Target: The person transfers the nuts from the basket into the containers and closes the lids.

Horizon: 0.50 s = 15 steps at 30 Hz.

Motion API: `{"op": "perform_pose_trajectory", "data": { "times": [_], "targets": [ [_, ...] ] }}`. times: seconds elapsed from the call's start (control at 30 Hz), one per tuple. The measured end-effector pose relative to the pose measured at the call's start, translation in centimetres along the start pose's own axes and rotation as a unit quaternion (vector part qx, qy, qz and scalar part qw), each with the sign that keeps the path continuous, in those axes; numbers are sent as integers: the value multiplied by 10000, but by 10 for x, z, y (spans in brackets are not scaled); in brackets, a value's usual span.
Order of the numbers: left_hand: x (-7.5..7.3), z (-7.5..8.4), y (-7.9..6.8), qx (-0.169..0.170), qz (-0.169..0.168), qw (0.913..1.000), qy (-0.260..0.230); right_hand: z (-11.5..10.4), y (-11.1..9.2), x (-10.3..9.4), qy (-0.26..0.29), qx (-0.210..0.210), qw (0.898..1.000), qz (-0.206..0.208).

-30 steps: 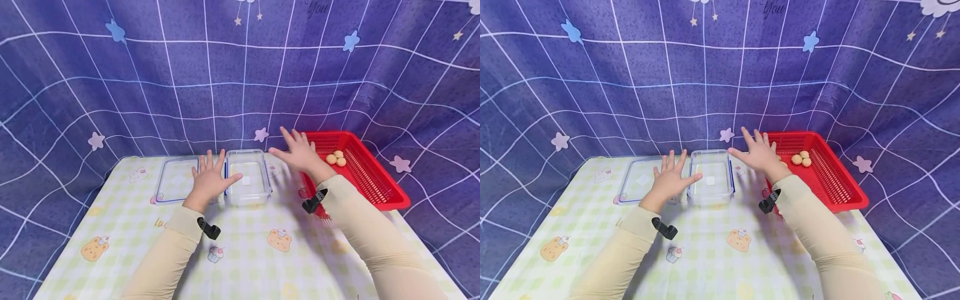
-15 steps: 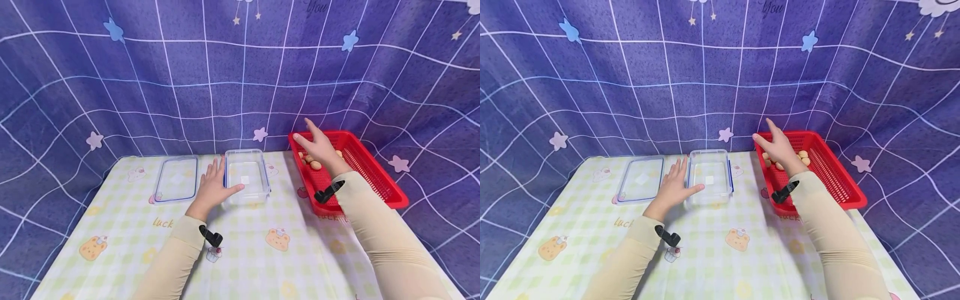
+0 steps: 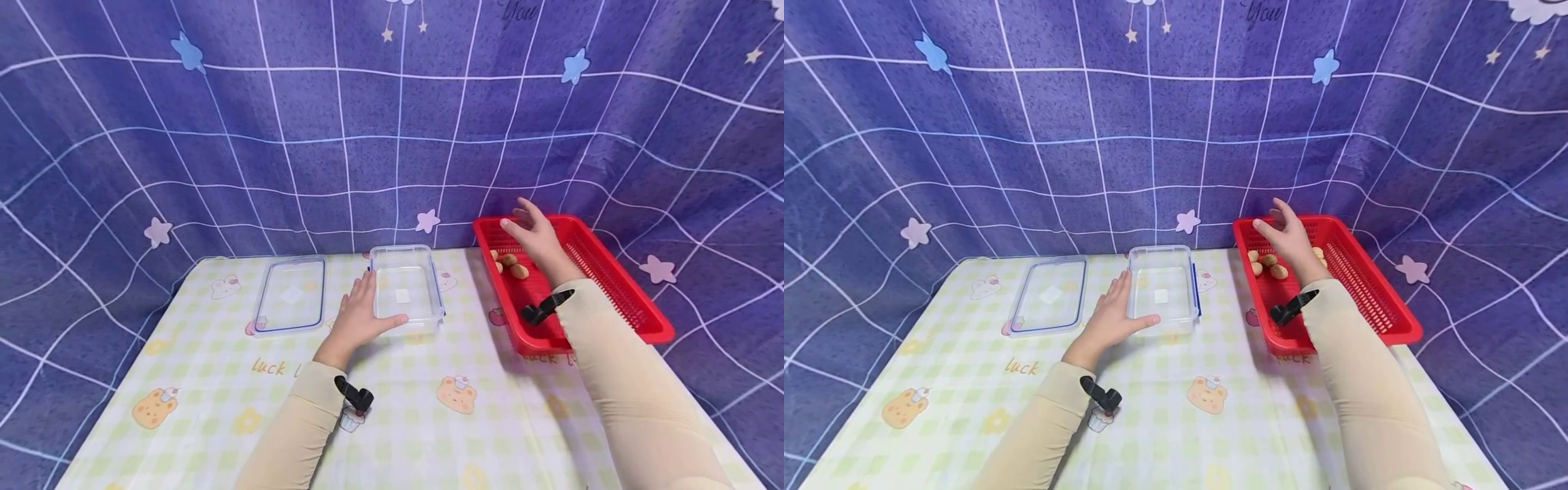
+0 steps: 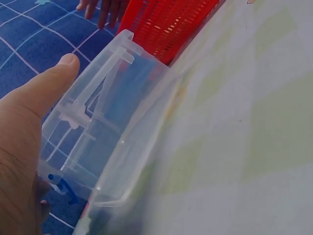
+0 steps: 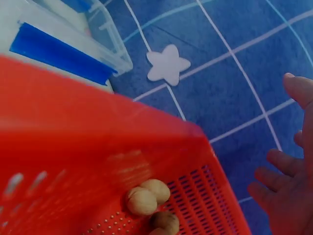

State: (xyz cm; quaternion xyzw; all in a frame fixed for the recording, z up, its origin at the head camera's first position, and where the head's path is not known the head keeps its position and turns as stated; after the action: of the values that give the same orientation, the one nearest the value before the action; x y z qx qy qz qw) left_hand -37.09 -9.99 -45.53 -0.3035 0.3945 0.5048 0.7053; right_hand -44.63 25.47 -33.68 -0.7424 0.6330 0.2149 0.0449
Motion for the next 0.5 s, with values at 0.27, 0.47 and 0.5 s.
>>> {"op": "perform_pose_trajectory", "data": {
  "times": [0.27, 0.47, 0.5],
  "targets": [
    [2, -1, -1, -63, -32, 9999, -91, 23, -2, -12, 907, 571, 9941, 188],
    [3, -2, 0, -136, -123, 9998, -99, 19, -10, -12, 679, 766, 9946, 149],
    [3, -2, 1, -157, -141, 9997, -89, 23, -8, -13, 600, 787, 9950, 147]
  ]
}}
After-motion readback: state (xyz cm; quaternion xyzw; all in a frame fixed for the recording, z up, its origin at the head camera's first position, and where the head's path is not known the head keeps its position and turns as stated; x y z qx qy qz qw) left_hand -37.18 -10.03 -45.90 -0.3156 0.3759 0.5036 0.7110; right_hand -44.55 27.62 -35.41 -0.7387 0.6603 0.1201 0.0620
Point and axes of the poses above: each hand's wrist, its own y-axis towards the middle knuckle, its own x-axis out of the palm, z = x × y, the point moved 9 cm from there along y, towards the middle knuckle, and after that the axes turned 11 degrees about -z, right-handed, at the moved point
